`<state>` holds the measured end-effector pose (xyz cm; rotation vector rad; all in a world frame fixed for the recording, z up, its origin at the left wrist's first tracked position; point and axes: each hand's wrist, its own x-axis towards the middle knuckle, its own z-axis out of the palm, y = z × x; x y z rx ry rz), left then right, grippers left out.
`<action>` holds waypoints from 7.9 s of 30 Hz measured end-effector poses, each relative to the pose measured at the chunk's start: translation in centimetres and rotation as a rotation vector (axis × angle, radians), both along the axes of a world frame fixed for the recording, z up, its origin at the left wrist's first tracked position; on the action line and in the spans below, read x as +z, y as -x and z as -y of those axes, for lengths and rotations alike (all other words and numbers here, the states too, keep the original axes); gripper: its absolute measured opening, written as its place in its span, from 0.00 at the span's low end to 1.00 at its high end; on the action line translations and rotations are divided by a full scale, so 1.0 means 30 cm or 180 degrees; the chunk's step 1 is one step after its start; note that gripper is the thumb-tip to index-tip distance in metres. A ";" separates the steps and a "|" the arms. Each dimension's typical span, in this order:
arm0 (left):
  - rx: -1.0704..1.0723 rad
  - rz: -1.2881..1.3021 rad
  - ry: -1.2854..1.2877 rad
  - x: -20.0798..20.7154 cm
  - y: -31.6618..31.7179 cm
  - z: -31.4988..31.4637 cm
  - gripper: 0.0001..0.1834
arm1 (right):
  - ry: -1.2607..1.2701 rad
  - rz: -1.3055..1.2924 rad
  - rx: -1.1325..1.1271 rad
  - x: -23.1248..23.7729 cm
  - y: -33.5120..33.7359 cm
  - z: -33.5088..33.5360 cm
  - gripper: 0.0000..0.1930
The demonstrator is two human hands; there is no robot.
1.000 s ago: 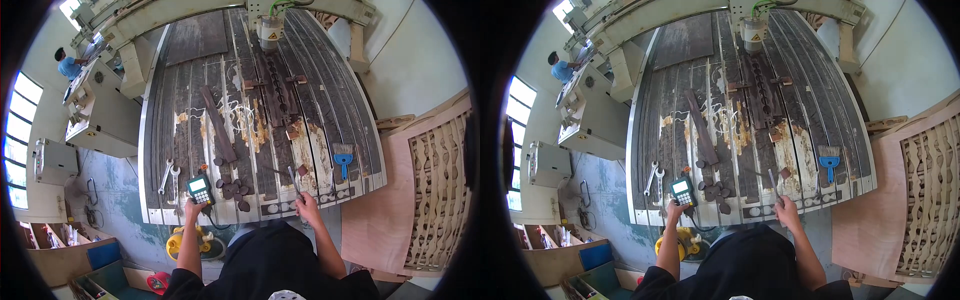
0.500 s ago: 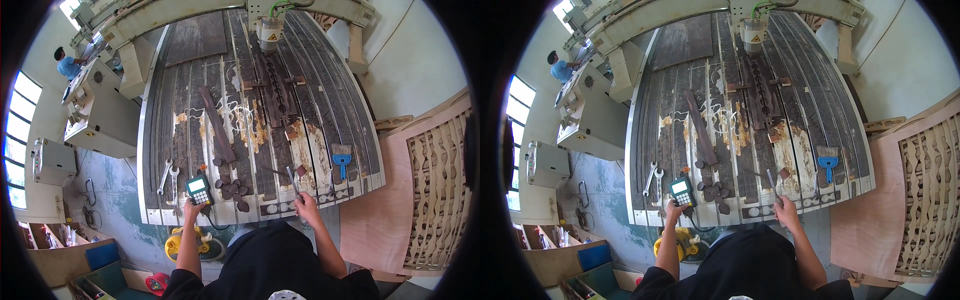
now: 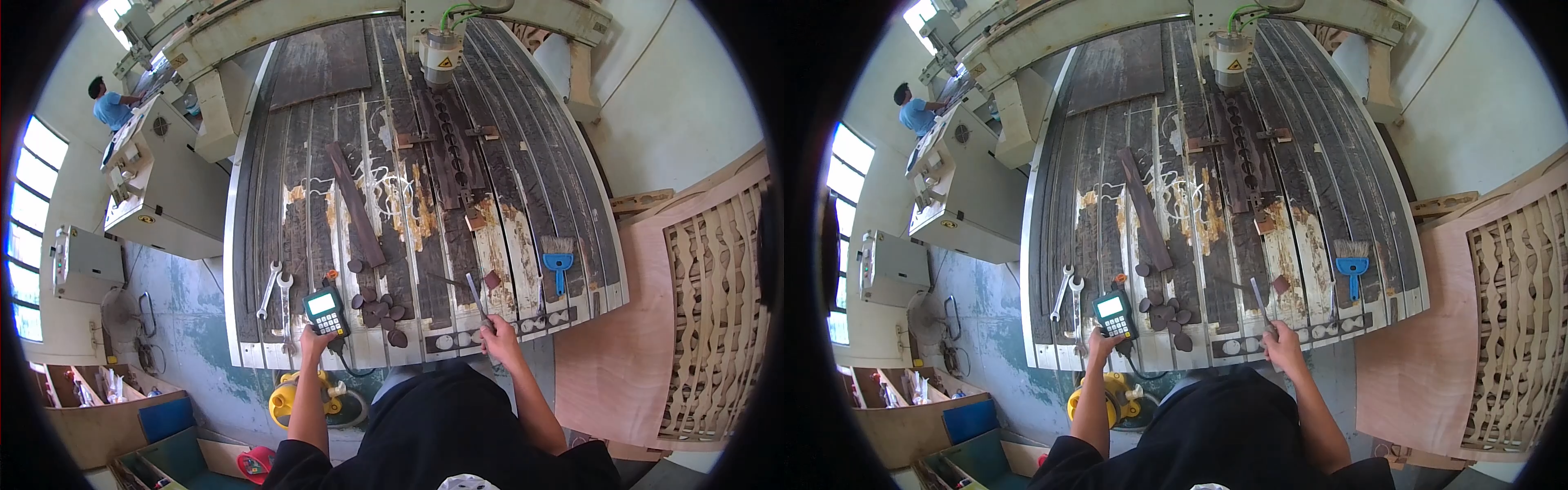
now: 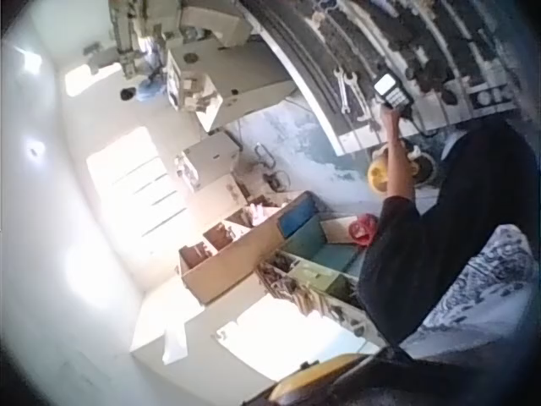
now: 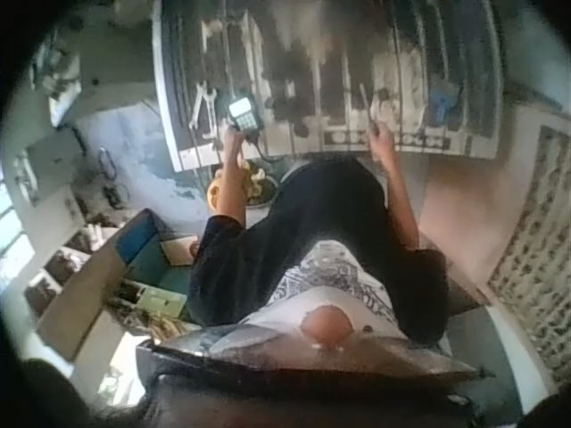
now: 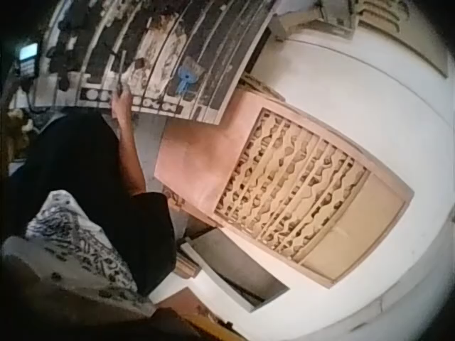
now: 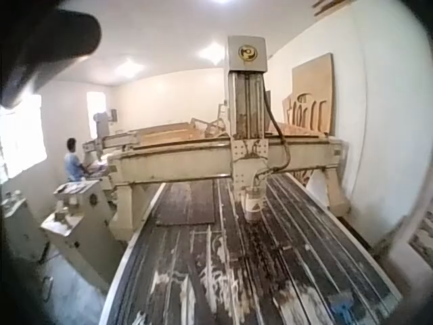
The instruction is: Checking a CNC machine's status on a handheld controller, adjusting bolts with a wrench, vacuuming wood shavings from the machine bed, and placing a wood component.
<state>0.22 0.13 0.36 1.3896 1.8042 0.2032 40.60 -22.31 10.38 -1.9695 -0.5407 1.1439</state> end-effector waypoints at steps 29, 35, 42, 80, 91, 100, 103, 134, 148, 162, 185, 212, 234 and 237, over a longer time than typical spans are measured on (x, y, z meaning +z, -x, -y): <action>-0.0075 -0.0186 -0.0165 0.042 -0.040 0.003 0.30 | 0.0177 -0.0060 0.0054 0.006 0.001 0.007 0.20; 0.0000 -0.0111 -0.0226 -0.026 0.005 0.002 0.31 | 0.0121 -0.0100 0.0091 0.009 0.003 0.005 0.20; -0.0026 -0.0129 -0.0259 -0.026 -0.002 0.005 0.31 | 0.0110 -0.0070 0.0037 0.010 0.002 0.014 0.18; -0.0095 -0.0143 -0.0232 -0.072 0.019 -0.006 0.26 | -0.0002 0.0034 -0.0031 -0.018 -0.005 0.000 0.19; -0.0032 -0.0046 -0.0106 -0.047 -0.031 -0.006 0.23 | 0.0033 0.0007 0.0119 0.003 -0.006 -0.007 0.18; 0.0814 0.0550 -0.0131 -0.079 -0.059 0.031 0.28 | 0.0035 -0.0018 0.0156 -0.018 0.002 -0.007 0.15; 0.1101 0.0660 -0.0089 -0.067 -0.064 0.031 0.30 | 0.0038 -0.0051 0.0173 -0.027 0.009 -0.013 0.15; 0.0861 0.3458 0.0487 0.419 -0.135 0.146 0.28 | -0.0545 -0.0188 0.0534 0.135 0.178 -0.127 0.17; 0.0315 0.3489 0.0555 0.689 -0.327 0.183 0.28 | -0.0848 -0.1185 0.0884 0.372 0.358 -0.295 0.10; 0.0240 0.3264 0.0512 0.666 -0.349 0.181 0.25 | -0.1042 -0.1119 0.0684 0.309 0.271 -0.231 0.06; 0.0057 0.3349 0.0701 0.647 -0.382 0.174 0.27 | -0.0862 -0.0420 0.0783 0.351 0.206 -0.141 0.06; 0.0093 0.3361 0.0660 0.651 -0.394 0.178 0.27 | -0.0885 -0.0400 0.0644 0.332 0.211 -0.122 0.06; -0.0059 0.3250 0.0655 0.651 -0.416 0.185 0.28 | -0.0905 -0.0425 0.0575 0.346 0.216 -0.108 0.06; -0.0027 0.3254 0.0659 0.663 -0.421 0.184 0.28 | -0.0920 -0.0464 0.0559 0.347 0.216 -0.109 0.07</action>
